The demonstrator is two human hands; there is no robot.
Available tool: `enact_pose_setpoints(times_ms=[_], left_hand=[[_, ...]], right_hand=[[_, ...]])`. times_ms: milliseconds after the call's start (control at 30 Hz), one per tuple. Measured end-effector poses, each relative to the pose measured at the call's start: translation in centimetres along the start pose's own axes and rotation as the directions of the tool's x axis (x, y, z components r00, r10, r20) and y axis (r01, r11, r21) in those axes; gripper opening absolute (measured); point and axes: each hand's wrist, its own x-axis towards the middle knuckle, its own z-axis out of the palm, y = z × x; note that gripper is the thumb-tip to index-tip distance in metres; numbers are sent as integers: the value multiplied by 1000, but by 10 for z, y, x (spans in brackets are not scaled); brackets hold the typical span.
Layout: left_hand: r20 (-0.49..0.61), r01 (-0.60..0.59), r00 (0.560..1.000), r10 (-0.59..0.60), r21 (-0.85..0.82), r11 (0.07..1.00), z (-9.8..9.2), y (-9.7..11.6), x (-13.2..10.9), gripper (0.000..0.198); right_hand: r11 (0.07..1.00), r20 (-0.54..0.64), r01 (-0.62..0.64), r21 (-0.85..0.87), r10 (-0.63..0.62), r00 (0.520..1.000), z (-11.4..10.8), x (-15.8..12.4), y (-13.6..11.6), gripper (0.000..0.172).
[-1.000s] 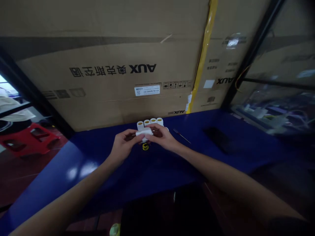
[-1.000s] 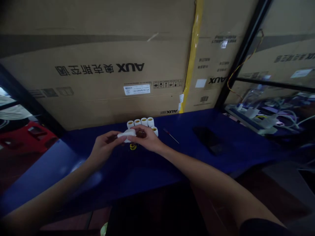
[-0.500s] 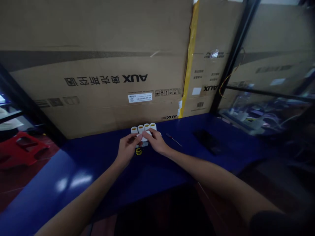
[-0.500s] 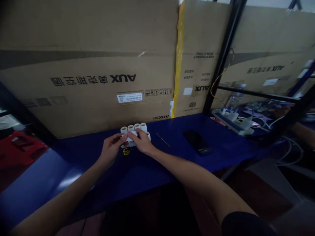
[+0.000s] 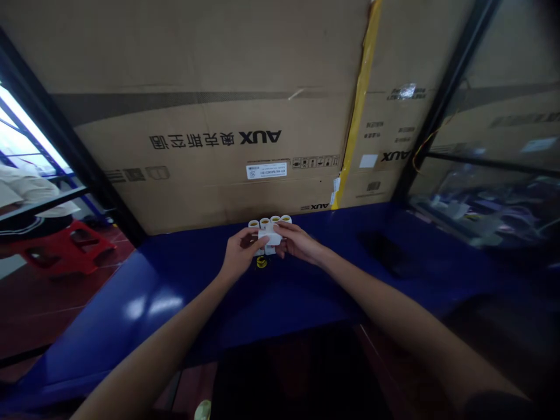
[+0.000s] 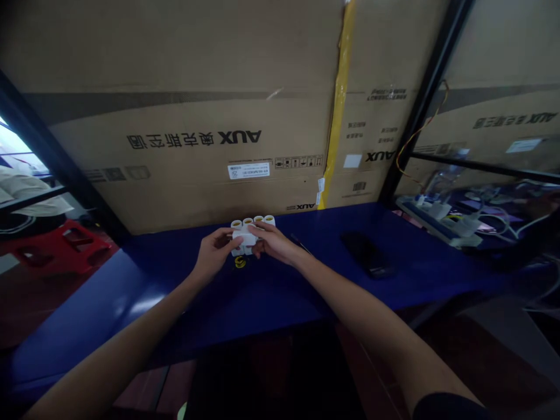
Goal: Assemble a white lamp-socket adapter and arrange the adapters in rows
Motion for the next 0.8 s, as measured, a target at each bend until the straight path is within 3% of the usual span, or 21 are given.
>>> enact_pose_setpoints(times_ms=[133, 233, 333, 433, 500, 600, 700, 800], left_hand=[[-26, 7, 1000, -9, -55, 998, -1, -6, 0, 48], [-55, 67, 995, -78, -179, 982, 3, -10, -1, 52], [-17, 164, 984, -175, -259, 952, 5, -9, -2, 47], [-37, 218, 968, -248, -361, 907, 1, -3, 1, 40], [-60, 229, 956, -287, -458, 859, -5, 2, 4, 37], [-48, 220, 954, -297, -562, 797, -13, 8, 8, 34], [-21, 216, 959, -283, -594, 775, -17, 13, 8, 30], [53, 252, 959, -279, -608, 753, -16, 15, 6, 31]], right_hand=[[998, -51, 38, 46, -36, 998, 6, -4, -1, 49], [994, -80, 105, 32, -102, 992, 10, -5, 2, 49], [982, -76, 170, -77, -176, 981, 10, -4, 6, 49], [930, -35, 225, -290, -246, 969, 3, -2, 10, 50], [832, -28, 267, -487, -320, 947, -2, -2, 12, 43], [523, 137, 352, -776, -405, 904, -4, -6, 15, 27], [199, 375, 448, -872, -317, 871, 1, -9, 22, 26], [50, 430, 449, -892, -212, 877, 7, -8, 31, 28]])
